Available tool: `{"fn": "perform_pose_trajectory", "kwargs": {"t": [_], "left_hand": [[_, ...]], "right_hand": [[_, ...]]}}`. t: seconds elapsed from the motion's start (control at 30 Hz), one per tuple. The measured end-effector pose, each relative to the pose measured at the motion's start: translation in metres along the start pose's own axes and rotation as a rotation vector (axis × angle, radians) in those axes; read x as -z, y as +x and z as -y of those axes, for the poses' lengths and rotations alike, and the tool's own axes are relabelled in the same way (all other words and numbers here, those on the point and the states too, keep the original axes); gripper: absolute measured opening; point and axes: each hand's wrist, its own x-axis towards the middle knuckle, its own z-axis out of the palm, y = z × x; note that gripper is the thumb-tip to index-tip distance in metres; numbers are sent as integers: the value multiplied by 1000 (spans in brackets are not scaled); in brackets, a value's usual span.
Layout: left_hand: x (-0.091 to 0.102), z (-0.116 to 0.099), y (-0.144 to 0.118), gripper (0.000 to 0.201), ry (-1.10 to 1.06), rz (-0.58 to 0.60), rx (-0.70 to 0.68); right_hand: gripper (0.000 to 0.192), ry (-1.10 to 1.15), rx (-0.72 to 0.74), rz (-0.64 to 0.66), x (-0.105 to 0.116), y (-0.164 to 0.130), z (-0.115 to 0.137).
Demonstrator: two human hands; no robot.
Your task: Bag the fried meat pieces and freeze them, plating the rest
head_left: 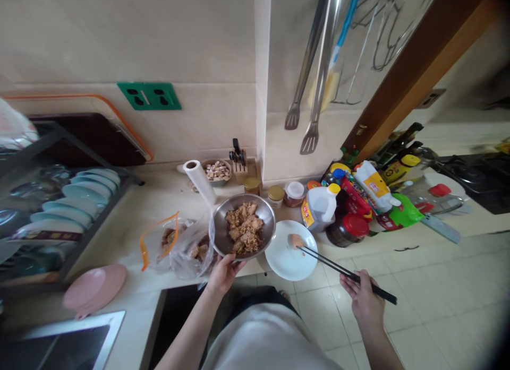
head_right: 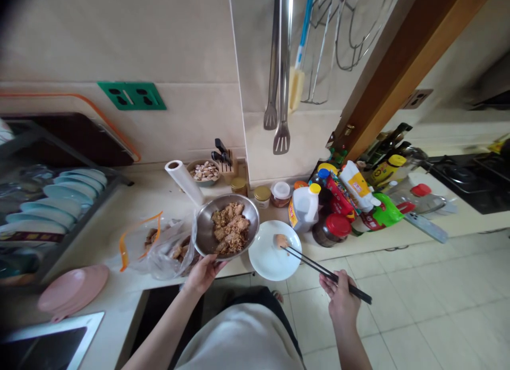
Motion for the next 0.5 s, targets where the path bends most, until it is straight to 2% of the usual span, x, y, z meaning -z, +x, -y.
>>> {"fn": "perform_pose_trajectory", "kwargs": {"t": [0.13, 0.23, 0.37, 0.43, 0.5], "left_hand": [[-2, 0, -6, 43, 20, -54, -5], [-3, -1, -16, 52, 32, -34, -32], [-4, -2, -31, 56, 59, -8, -55], [-8, -2, -38, 56, 90, 21, -85], [-13, 0, -44, 55, 130, 49, -120]], "right_hand": [[34, -17, 91, -15, 11, -7, 15], [31, -28, 217, 23, 6, -21, 27], [32, -219, 420, 245, -20, -47, 30], [32, -400, 613, 348, -39, -59, 25], [29, -532, 845, 398, -57, -67, 19]]}}
